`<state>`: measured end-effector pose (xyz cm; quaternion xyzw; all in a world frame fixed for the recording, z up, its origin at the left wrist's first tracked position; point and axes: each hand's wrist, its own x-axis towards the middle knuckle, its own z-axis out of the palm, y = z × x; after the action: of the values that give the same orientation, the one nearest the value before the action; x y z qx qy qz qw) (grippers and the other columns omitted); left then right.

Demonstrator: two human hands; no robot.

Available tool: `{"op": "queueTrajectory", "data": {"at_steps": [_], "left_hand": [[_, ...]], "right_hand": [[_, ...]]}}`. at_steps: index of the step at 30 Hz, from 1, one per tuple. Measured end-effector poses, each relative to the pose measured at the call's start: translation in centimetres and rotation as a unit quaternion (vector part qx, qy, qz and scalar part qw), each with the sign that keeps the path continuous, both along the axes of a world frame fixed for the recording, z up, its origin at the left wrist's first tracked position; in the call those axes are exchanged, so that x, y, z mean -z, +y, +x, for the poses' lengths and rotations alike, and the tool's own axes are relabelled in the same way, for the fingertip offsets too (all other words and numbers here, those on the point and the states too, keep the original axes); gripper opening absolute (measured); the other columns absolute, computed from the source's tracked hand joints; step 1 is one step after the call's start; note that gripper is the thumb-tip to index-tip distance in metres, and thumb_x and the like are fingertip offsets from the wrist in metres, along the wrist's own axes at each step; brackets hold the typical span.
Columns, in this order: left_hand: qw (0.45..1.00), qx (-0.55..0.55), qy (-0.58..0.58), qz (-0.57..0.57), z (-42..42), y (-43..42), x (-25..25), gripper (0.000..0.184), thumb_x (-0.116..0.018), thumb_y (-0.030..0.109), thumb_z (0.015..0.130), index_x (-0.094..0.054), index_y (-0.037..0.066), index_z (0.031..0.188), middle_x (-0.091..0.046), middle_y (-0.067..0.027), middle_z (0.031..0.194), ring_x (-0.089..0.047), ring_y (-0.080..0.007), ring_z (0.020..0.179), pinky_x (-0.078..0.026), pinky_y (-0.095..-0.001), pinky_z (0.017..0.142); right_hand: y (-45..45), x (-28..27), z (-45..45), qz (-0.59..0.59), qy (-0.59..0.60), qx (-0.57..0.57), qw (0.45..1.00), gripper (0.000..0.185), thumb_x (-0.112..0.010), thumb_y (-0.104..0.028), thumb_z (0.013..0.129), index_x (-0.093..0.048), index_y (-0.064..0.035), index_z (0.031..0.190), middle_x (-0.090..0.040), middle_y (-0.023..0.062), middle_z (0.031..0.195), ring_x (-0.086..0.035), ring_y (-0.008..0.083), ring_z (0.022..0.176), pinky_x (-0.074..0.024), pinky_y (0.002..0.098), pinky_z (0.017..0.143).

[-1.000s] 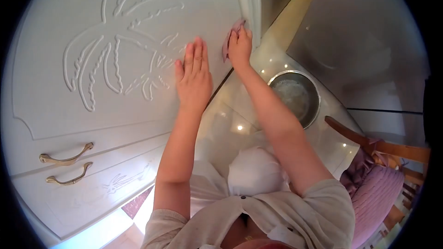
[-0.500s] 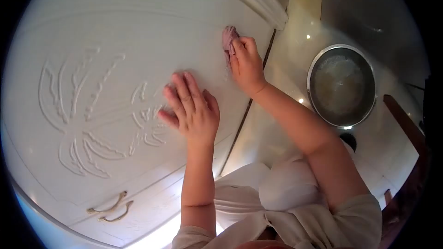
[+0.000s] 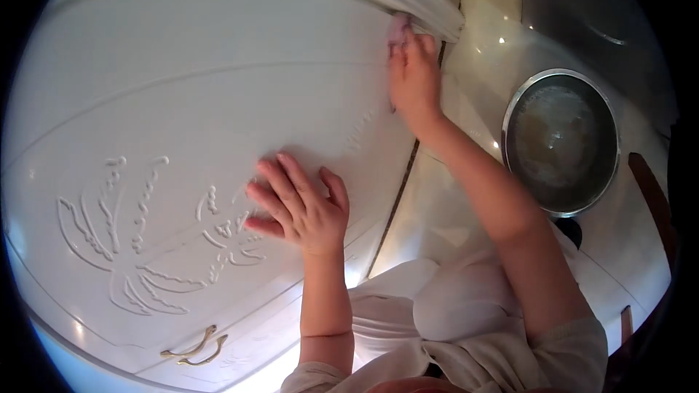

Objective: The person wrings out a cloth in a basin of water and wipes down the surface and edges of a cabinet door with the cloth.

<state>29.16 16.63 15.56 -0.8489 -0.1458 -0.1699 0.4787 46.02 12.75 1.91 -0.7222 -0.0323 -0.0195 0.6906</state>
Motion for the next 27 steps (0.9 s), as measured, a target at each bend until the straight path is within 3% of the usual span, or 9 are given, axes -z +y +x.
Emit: {"op": "queueTrajectory", "data": {"at_steps": [2, 6, 9, 16, 18, 22, 24, 27], "left_hand": [[1.0, 0.002, -0.002, -0.005, 0.0, 0.1, 0.1, 0.064, -0.05, 0.035, 0.088, -0.042, 0.001, 0.142, -0.034, -0.0194, 0.151, -0.02, -0.038, 0.144, 0.007, -0.0543, 0.114], [1.0, -0.019, -0.007, 0.0, 0.2, -0.3, 0.2, 0.059, -0.049, 0.035, 0.089, -0.049, 0.0, 0.137, -0.041, -0.0199, 0.146, -0.023, -0.0407, 0.143, 0.003, -0.0582, 0.114], [1.0, -0.005, -0.014, -0.013, 0.0, -0.2, 0.2, 0.059, -0.05, 0.036, 0.089, -0.049, 0.001, 0.137, -0.04, -0.0199, 0.147, -0.022, -0.0408, 0.143, 0.004, -0.0583, 0.113], [1.0, -0.013, -0.002, -0.009, -0.2, -0.2, 0.1, 0.062, -0.051, 0.036, 0.089, -0.045, 0.0, 0.14, -0.036, -0.0207, 0.149, -0.02, -0.0403, 0.144, 0.005, -0.0569, 0.114], [1.0, -0.012, 0.004, 0.002, -0.1, -0.1, 0.0, 0.066, -0.05, 0.036, 0.089, -0.04, 0.0, 0.143, -0.033, -0.0208, 0.151, -0.019, -0.0393, 0.144, 0.006, -0.0549, 0.114], [1.0, -0.002, 0.006, 0.012, 0.1, -0.2, 0.0, 0.065, -0.051, 0.035, 0.088, -0.041, -0.001, 0.141, -0.034, -0.0208, 0.151, -0.02, -0.039, 0.144, 0.005, -0.0551, 0.114], [1.0, 0.001, 0.005, 0.013, 0.0, -0.2, 0.0, 0.065, -0.051, 0.035, 0.088, -0.042, -0.001, 0.141, -0.035, -0.0207, 0.15, -0.02, -0.0389, 0.144, 0.004, -0.0552, 0.114], [1.0, -0.009, 0.009, 0.002, 0.0, -0.3, 0.0, 0.065, -0.051, 0.036, 0.088, -0.042, -0.001, 0.141, -0.035, -0.0204, 0.15, -0.02, -0.0384, 0.144, 0.004, -0.0555, 0.114]], "right_hand": [[-0.2, -4.6, -0.5, 0.049, -0.022, -0.059, 0.997, 0.032, -0.056, -0.004, 0.089, -0.053, -0.002, 0.121, -0.051, 0.0151, 0.107, -0.059, 0.0323, 0.086, -0.0507, 0.0393, 0.073], [0.5, -11.4, 0.1, 0.095, -0.18, -0.037, 0.978, 0.036, -0.063, -0.004, 0.077, -0.059, -0.009, 0.112, -0.054, 0.0094, 0.1, -0.059, 0.0275, 0.081, -0.0524, 0.036, 0.065], [0.5, -14.4, 0.0, 0.177, -0.275, -0.022, 0.945, 0.029, -0.06, -0.007, 0.079, -0.063, -0.0109, 0.108, -0.055, 0.0065, 0.092, -0.06, 0.0246, 0.077, -0.0523, 0.0349, 0.059], [0.0, -7.8, 1.0, 0.087, -0.226, -0.016, 0.97, 0.044, -0.063, 0.002, 0.073, -0.059, -0.0083, 0.116, -0.053, 0.0109, 0.104, -0.059, 0.0292, 0.082, -0.0516, 0.0377, 0.068], [0.2, -6.8, 1.2, 0.082, -0.203, 0.005, 0.976, 0.039, -0.063, -0.001, 0.075, -0.059, -0.0095, 0.113, -0.054, 0.0095, 0.098, -0.06, 0.0286, 0.081, -0.0525, 0.0377, 0.065], [0.5, -9.0, 2.1, 0.073, -0.18, 0.034, 0.98, 0.032, -0.061, -0.005, 0.079, -0.058, -0.0106, 0.111, -0.053, 0.0085, 0.093, -0.06, 0.0288, 0.078, -0.0532, 0.0384, 0.061], [0.1, -11.0, 2.8, 0.072, -0.189, -0.02, 0.979, 0.04, -0.062, 0.001, 0.076, -0.057, -0.0052, 0.116, -0.053, 0.0115, 0.099, -0.059, 0.0308, 0.082, -0.0511, 0.0387, 0.068], [1.2, -13.8, 3.6, 0.1, -0.274, -0.003, 0.956, 0.04, -0.063, 0.001, 0.074, -0.058, -0.0059, 0.113, -0.054, 0.0106, 0.096, -0.059, 0.0297, 0.082, -0.0515, 0.0374, 0.066]]}}
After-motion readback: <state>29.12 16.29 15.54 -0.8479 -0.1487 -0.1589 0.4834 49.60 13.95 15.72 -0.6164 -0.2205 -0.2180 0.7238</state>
